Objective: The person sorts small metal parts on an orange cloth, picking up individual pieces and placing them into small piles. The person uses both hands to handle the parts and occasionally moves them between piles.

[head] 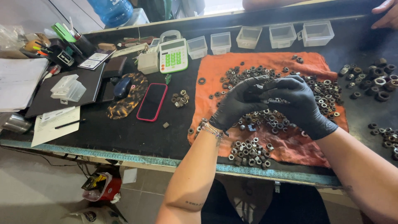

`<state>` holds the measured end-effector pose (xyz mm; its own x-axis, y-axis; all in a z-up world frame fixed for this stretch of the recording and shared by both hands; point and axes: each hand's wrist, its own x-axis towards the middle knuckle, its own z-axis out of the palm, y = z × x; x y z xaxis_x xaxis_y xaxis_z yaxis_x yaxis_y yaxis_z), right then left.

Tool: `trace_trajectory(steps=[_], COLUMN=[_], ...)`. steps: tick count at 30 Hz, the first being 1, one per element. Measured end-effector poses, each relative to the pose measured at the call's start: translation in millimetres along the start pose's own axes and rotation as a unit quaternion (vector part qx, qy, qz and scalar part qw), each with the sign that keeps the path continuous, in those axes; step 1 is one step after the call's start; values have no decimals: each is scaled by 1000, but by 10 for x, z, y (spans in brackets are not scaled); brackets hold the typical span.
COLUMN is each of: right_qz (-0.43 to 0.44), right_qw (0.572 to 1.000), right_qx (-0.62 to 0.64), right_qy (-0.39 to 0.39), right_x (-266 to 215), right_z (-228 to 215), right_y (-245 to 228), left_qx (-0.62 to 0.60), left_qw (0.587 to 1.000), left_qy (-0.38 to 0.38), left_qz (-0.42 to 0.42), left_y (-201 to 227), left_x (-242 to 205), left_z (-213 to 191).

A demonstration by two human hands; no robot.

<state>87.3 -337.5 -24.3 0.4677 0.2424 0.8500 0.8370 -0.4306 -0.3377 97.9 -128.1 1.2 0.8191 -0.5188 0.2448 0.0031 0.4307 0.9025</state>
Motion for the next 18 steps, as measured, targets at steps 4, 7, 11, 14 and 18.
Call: trace_trajectory(steps=[4, 7, 11, 14, 18], right_qz=[-1, -5, -30, -19, -39], right_qw=[1000, 999, 998, 997, 967], right_qx=[3, -23, -41, -42, 59], right_qy=[-3, -21, -31, -57, -244], right_x=[47, 74, 171, 165, 209], right_z=[-2, -69, -131, -123, -2], right_y=[-53, -96, -260, -319, -455], left_qx=[22, 42, 118, 15, -59], left_qw=[999, 999, 991, 984, 958], left_qy=[-25, -18, 11, 106, 259], left_qz=[22, 19, 58, 139, 110], left_y=[-22, 6, 44, 59, -30], left_x=[12, 29, 61, 172, 223], left_z=[-56, -61, -361, -633, -802])
